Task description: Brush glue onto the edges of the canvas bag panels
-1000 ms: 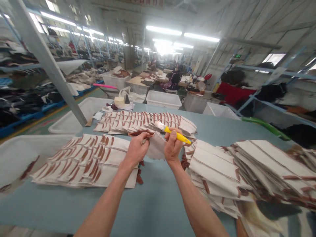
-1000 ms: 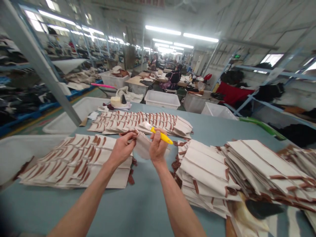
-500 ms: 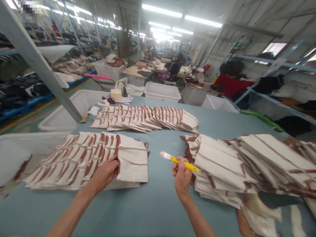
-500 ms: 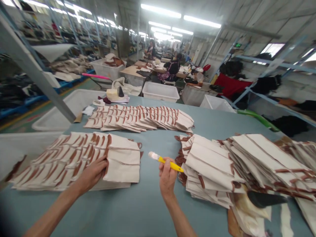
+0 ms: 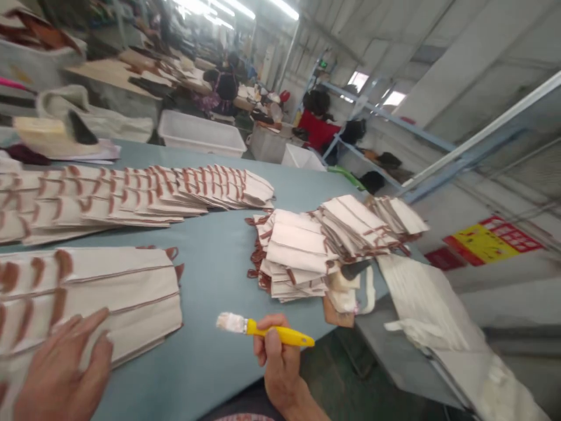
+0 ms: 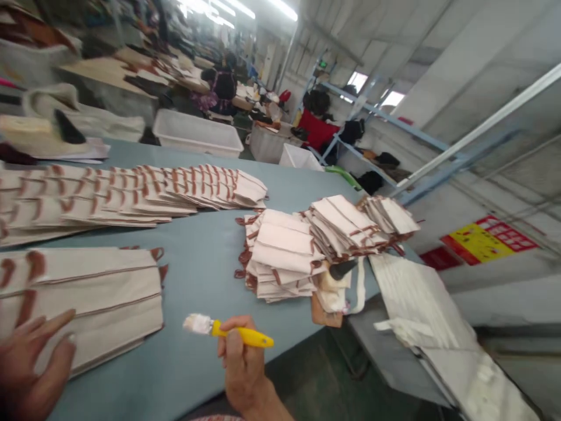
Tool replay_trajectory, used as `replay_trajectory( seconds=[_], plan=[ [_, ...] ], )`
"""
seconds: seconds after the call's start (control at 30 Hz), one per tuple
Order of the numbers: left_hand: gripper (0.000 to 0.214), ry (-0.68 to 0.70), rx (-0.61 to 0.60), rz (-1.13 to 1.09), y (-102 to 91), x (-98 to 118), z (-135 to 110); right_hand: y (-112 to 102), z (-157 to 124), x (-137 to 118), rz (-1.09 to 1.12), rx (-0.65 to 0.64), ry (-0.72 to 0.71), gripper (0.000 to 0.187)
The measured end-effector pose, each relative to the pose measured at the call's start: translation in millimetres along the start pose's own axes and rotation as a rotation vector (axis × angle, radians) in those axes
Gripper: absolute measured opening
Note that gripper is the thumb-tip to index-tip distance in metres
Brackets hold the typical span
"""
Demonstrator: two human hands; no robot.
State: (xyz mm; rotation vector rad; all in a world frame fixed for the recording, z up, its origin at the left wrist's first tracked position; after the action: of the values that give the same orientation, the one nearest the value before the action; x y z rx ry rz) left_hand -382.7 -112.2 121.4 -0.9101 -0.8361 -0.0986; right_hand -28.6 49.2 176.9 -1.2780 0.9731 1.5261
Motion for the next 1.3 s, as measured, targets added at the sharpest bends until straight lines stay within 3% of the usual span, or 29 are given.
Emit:
replay_trajectory(
  seconds=[0.07, 0.2, 0.37, 0.57, 0.63, 0.7, 0.83, 0.93, 1.0, 1.1, 1.2, 1.3],
  plan=[
    [0.067, 0.019, -0.004, -0.045, 48.1, 42.0, -3.6, -35.0, -0.1, -6.6, -0.036, 0.045, -0.033, 0.035],
    [0.050, 0.069, -0.107, -0.081, 151.0, 122.1, -2.3, -129.9, 7.3, -25.5, -0.081, 0.304, -0.092, 0.029],
    [0.051, 0.192, -0.242, -0.098, 257.5, 215.4, 39.5, -232.7, 7.3, -46.3, -0.126, 0.575, -0.107, 0.027],
    [0.045, 0.433, -0.373, -0.082, 364.2, 338.6, 97.4, -301.9, -12.6, -56.7, -0.200, 0.764, 0.021, 0.037],
    [0.041, 0.497, -0.439, -0.062, 389.9, 365.9, 107.4, -317.0, -19.9, -55.2, -0.206, 0.806, 0.049, 0.039],
    [0.037, 0.529, -0.495, -0.044, 405.2, 379.6, 114.6, -329.5, -26.2, -52.6, -0.212, 0.841, 0.060, 0.041],
    [0.031, 0.499, -0.546, -0.067, 404.3, 377.1, 130.2, -344.5, -29.0, -43.8, -0.206, 0.868, 0.085, 0.042],
    [0.029, 0.382, -0.477, -0.144, 375.9, 363.0, 149.1, -346.4, -19.1, -38.0, -0.180, 0.852, 0.078, 0.040],
    [0.033, 0.271, -0.359, -0.206, 341.4, 352.5, 161.2, -342.0, -5.7, -40.3, -0.187, 0.811, 0.010, 0.035],
    [0.041, 0.134, -0.170, -0.291, 275.2, 342.9, 163.5, -323.5, 22.1, -56.7, -0.245, 0.691, -0.175, 0.026],
    [0.043, 0.042, -0.062, -0.365, 210.6, 340.1, 142.4, -291.9, 52.3, -85.6, -0.354, 0.544, -0.382, 0.022],
    [0.041, -0.055, 0.026, -0.401, 158.1, 330.2, 106.4, -252.0, 80.5, -118.5, -0.438, 0.447, -0.567, 0.021]
  ],
)
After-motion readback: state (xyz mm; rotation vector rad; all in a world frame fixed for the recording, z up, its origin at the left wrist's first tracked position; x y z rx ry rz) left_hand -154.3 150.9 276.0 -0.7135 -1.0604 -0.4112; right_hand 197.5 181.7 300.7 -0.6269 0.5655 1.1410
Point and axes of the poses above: each hand's wrist, its own z-axis towards the middle knuckle, its own y-axis out of the palm, x = y × z, the point moved 8 cm from there along z, towards the middle knuckle, and after that the axes turned 2 degrees about -x, right-handed, at the moved point
